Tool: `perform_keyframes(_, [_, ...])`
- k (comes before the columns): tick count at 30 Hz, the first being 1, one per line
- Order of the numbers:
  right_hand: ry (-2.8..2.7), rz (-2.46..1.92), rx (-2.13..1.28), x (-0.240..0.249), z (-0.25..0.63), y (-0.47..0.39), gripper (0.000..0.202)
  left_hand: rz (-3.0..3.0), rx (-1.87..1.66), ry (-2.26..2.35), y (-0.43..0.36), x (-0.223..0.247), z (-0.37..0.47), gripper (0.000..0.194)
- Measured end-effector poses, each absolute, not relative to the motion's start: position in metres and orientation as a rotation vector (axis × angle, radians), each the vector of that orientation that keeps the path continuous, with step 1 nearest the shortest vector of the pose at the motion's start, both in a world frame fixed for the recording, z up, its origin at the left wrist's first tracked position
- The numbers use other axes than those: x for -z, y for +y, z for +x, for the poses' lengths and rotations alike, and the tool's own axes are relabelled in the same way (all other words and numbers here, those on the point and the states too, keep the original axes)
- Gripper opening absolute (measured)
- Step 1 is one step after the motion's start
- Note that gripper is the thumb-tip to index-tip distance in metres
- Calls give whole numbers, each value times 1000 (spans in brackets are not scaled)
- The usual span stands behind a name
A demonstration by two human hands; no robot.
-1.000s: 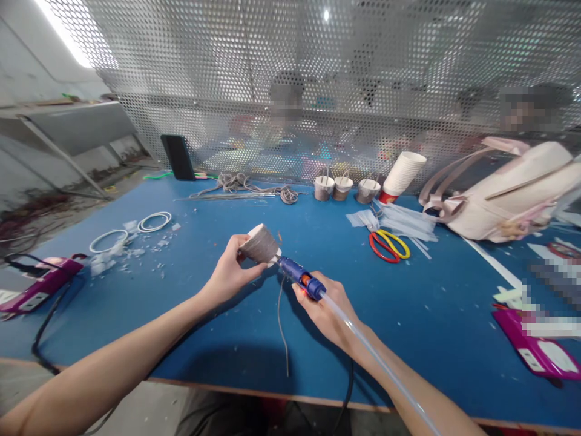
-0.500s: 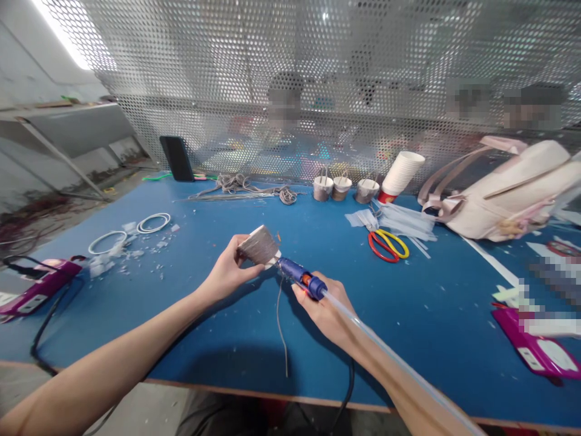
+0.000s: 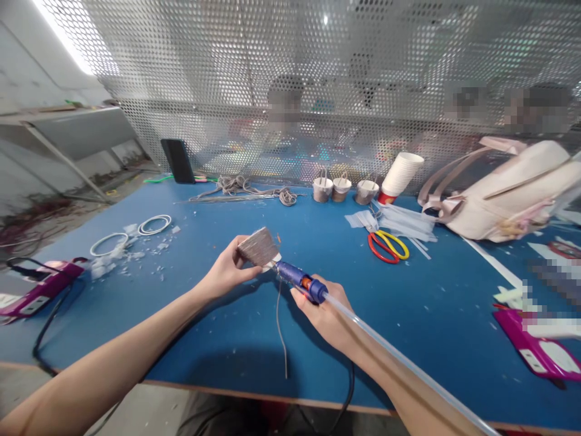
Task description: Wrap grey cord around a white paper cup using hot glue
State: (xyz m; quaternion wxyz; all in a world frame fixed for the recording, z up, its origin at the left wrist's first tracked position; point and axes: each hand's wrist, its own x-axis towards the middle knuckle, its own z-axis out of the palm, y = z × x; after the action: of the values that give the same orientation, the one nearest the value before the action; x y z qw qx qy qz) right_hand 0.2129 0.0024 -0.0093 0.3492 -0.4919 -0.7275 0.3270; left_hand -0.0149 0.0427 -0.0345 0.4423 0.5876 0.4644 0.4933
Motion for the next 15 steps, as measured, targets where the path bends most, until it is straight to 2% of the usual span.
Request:
perform_keyframes(8, [-1811, -1366, -1014, 20, 224, 11, 40, 1459, -1197, 1106, 43, 33, -18, 50])
perform_keyframes(15, [-1852, -1292, -1064, 20, 222, 6, 36, 1426, -1194, 1086, 43, 32, -19, 49])
